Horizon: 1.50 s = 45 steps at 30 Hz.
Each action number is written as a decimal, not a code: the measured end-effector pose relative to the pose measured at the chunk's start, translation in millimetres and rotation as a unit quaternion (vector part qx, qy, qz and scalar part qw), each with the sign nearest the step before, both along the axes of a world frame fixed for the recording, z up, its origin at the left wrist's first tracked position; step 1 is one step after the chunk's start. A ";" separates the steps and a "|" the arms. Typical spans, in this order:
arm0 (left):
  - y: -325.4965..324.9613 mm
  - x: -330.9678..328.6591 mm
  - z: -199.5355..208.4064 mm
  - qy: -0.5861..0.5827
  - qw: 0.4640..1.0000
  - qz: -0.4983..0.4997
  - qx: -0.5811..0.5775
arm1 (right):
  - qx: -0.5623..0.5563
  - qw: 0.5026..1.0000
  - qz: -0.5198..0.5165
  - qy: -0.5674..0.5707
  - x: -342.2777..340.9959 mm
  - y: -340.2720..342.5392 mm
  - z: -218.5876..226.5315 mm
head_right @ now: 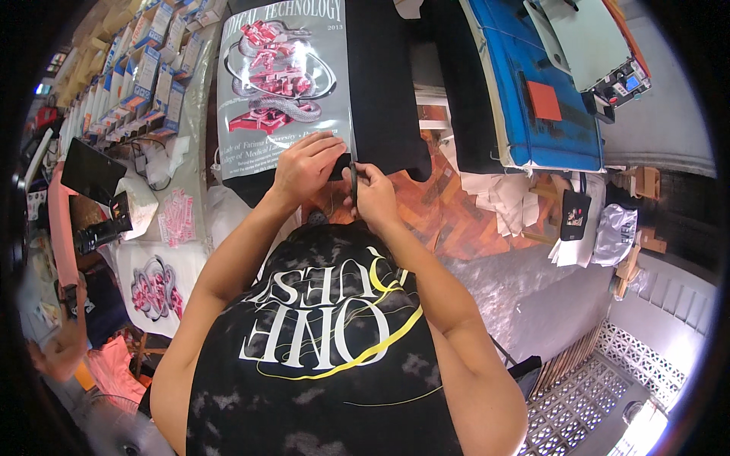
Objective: The person aligns a black t-shirt on a heat press machine and places a transfer sheet with a medical technology design onto the chest area. They smooth the transfer, close the press, and then remove the finished shirt. The person repeats this process for a second t-shirt, handling the garments and transfer materials by hand.
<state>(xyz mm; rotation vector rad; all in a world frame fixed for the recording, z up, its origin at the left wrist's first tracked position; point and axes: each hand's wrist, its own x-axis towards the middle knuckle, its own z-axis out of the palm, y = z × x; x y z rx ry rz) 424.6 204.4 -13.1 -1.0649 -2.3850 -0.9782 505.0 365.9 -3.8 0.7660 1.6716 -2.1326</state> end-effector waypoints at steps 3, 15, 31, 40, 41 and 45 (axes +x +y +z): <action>-0.1 3.7 8.7 0.009 1.000 0.007 0.006 | 0.014 1.000 0.004 0.012 4.6 -1.7 -5.2; -3.2 25.7 42.8 0.006 0.999 -0.004 0.038 | 0.050 0.998 -0.014 0.032 -31.8 3.5 -6.1; -15.9 52.7 73.5 0.017 0.998 -0.004 0.054 | 0.053 0.992 -0.084 0.077 -83.5 1.8 -8.8; -23.9 60.7 87.5 0.016 0.998 -0.010 0.058 | 0.047 0.992 -0.077 0.084 -108.6 7.3 -16.0; -24.4 60.9 87.8 0.016 0.998 -0.008 0.057 | 0.047 0.992 -0.078 0.085 -109.7 7.3 -15.1; -29.4 65.8 92.7 0.014 0.998 -0.016 0.057 | 0.046 0.992 -0.086 0.081 -119.6 7.9 -9.6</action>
